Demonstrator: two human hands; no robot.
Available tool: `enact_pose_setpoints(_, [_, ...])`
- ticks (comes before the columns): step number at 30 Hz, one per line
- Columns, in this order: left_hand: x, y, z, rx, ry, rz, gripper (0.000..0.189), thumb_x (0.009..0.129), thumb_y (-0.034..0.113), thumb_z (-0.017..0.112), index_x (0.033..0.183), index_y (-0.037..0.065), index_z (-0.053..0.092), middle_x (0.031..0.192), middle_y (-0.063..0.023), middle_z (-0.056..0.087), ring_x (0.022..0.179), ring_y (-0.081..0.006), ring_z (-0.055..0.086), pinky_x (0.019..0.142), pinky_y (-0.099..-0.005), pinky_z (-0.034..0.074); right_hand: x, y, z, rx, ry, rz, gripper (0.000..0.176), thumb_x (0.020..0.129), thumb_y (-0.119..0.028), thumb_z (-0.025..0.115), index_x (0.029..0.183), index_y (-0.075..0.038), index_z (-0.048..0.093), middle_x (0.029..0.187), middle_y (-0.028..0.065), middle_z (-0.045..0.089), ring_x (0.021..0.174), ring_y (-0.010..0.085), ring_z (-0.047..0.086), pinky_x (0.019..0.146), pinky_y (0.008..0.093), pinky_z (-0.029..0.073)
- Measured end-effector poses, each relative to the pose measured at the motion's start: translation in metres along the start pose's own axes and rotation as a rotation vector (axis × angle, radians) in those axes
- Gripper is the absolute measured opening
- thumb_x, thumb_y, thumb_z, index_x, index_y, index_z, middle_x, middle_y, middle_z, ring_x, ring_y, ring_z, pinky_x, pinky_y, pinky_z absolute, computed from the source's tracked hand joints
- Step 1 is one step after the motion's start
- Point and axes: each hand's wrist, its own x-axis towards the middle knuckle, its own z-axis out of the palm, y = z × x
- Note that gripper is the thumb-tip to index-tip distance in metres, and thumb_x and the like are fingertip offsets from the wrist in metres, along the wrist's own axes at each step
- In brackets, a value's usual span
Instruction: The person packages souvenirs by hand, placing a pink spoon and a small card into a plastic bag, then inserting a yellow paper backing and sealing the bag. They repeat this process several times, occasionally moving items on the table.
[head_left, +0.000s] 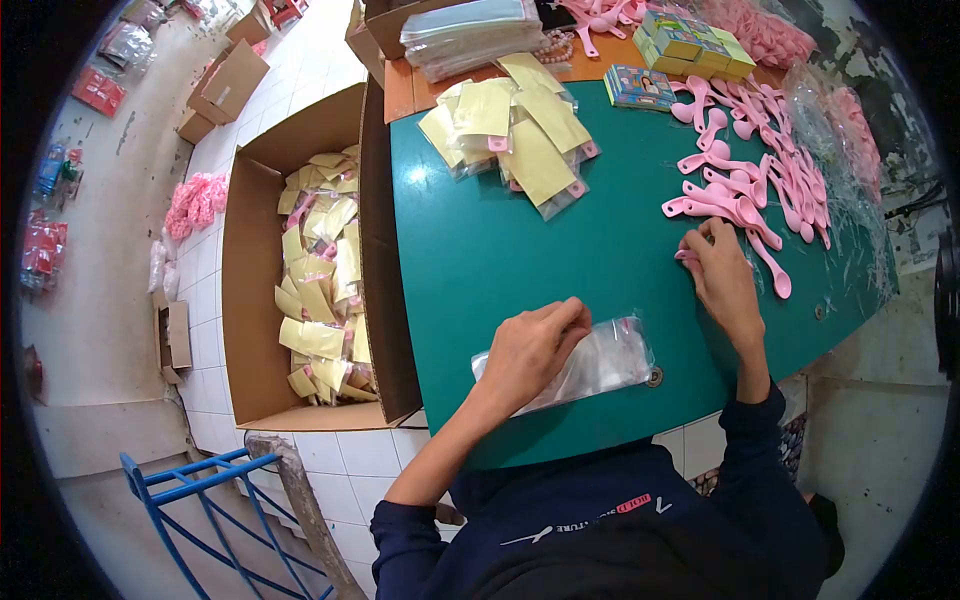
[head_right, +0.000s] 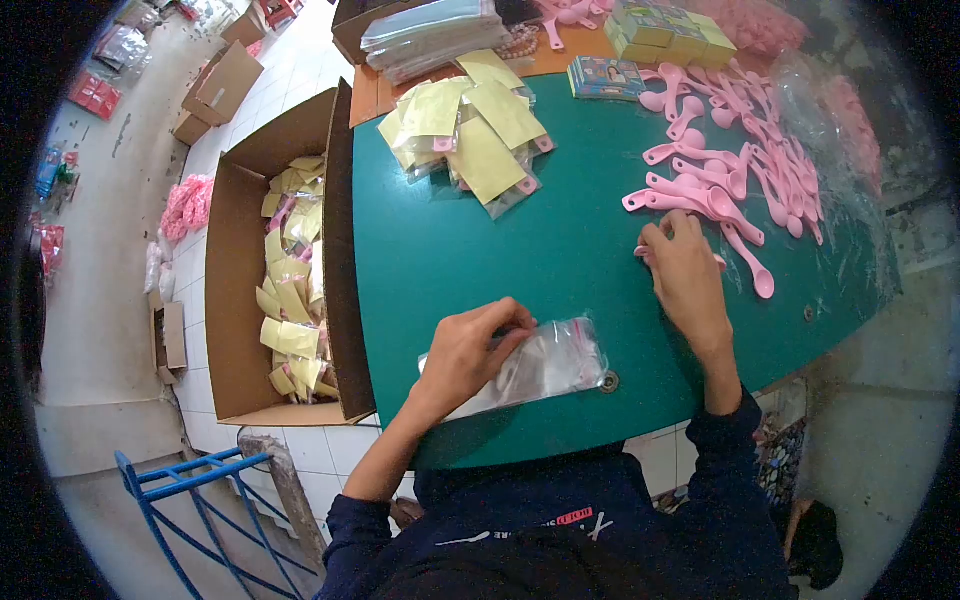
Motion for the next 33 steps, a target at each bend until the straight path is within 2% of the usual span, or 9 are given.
enact_pose_setpoints(6, [-0.001, -0.004, -0.012, -0.149, 0.049, 0.117, 0.013, 0.079, 0.003, 0.063, 0.086, 0.001, 0.052, 0.097, -0.0121, 0.066, 0.086, -0.0236, 0.066, 0.076, -0.0305, 0.052, -0.025, -0.057, -0.029, 0.432, 0.355, 0.060, 0.012, 0.083, -0.001, 0.061, 0.093, 0.000, 0.056, 0.079, 0.0109, 0.060, 0.067, 0.0167, 0.062, 0.060, 0.0275, 0.048])
enact_pose_setpoints(7, [0.000, -0.005, -0.013, -0.161, 0.038, 0.143, 0.014, 0.080, 0.003, 0.063, 0.088, 0.001, 0.052, 0.099, -0.0129, 0.066, 0.087, -0.0231, 0.066, 0.076, -0.0305, 0.052, -0.029, -0.062, -0.026, 0.505, 0.318, 0.091, 0.015, 0.082, -0.001, 0.062, 0.096, 0.000, 0.056, 0.079, 0.0108, 0.061, 0.067, 0.0161, 0.063, 0.060, 0.0273, 0.049])
enact_pose_setpoints(9, [-0.004, -0.004, -0.017, -0.407, -0.048, -0.010, 0.014, 0.083, 0.002, 0.060, 0.091, 0.001, 0.048, 0.092, -0.0120, 0.067, 0.085, -0.0218, 0.067, 0.074, -0.0307, 0.053, -0.034, -0.074, -0.019, 0.654, 0.240, 0.152, 0.021, 0.081, -0.001, 0.064, 0.100, 0.000, 0.055, 0.079, 0.0107, 0.061, 0.068, 0.0149, 0.063, 0.061, 0.0269, 0.050])
enact_pose_setpoints(10, [-0.006, -0.004, -0.018, -0.528, -0.090, -0.089, 0.014, 0.084, 0.002, 0.058, 0.092, 0.001, 0.046, 0.088, -0.0115, 0.067, 0.084, -0.0211, 0.067, 0.073, -0.0308, 0.053, -0.034, -0.066, -0.013, 0.498, 0.200, 0.065, 0.032, 0.080, 0.000, 0.065, 0.109, -0.001, 0.052, 0.079, 0.0104, 0.062, 0.066, 0.0128, 0.063, 0.060, 0.0262, 0.050])
enact_pose_setpoints(13, [-0.008, -0.007, -0.024, -0.756, -0.133, -0.239, 0.018, 0.088, 0.003, 0.056, 0.101, 0.001, 0.044, 0.092, -0.0147, 0.067, 0.086, -0.0170, 0.066, 0.074, -0.0292, 0.053, -0.038, -0.059, -0.006, 0.458, 0.336, 0.081, 0.033, 0.082, 0.001, 0.064, 0.110, -0.001, 0.049, 0.081, 0.0101, 0.062, 0.068, 0.0130, 0.063, 0.060, 0.0251, 0.050])
enact_pose_setpoints(16, [-0.006, -0.007, -0.025, -0.824, -0.101, -0.235, 0.024, 0.090, 0.004, 0.055, 0.109, 0.001, 0.041, 0.092, -0.0150, 0.067, 0.088, -0.0164, 0.065, 0.074, -0.0276, 0.053, -0.037, -0.069, -0.016, 0.870, 0.421, 0.173, 0.029, 0.083, 0.002, 0.062, 0.107, 0.001, 0.046, 0.084, 0.0106, 0.061, 0.069, 0.0146, 0.063, 0.061, 0.0237, 0.051])
enact_pose_setpoints(19, [-0.005, -0.006, -0.024, -0.882, -0.085, -0.248, 0.030, 0.089, 0.003, 0.056, 0.114, 0.000, 0.040, 0.091, -0.0179, 0.067, 0.089, -0.0191, 0.066, 0.076, -0.0286, 0.054, -0.035, -0.075, -0.016, 0.960, 0.403, 0.131, 0.025, 0.084, 0.003, 0.061, 0.103, 0.002, 0.045, 0.085, 0.0116, 0.059, 0.071, 0.0159, 0.063, 0.061, 0.0233, 0.051])
enact_pose_setpoints(22, [-0.006, -0.003, -0.029, -0.906, -0.075, -0.348, 0.034, 0.087, 0.000, 0.057, 0.116, 0.000, 0.040, 0.091, -0.0184, 0.067, 0.089, -0.0196, 0.066, 0.076, -0.0289, 0.054, -0.033, -0.078, -0.014, 0.923, 0.370, 0.122, 0.026, 0.084, 0.003, 0.060, 0.104, 0.002, 0.043, 0.086, 0.0119, 0.059, 0.071, 0.0155, 0.063, 0.062, 0.0236, 0.051])
enact_pose_setpoints(33, [-0.006, 0.001, -0.032, -0.869, -0.075, -0.328, 0.037, 0.085, -0.001, 0.060, 0.119, 0.000, 0.044, 0.098, -0.0157, 0.066, 0.092, -0.0165, 0.064, 0.078, -0.0259, 0.052, -0.027, -0.084, -0.015, 0.982, 0.379, 0.073, 0.028, 0.082, 0.005, 0.062, 0.104, 0.002, 0.045, 0.084, 0.0111, 0.058, 0.073, 0.0153, 0.062, 0.065, 0.0248, 0.051])
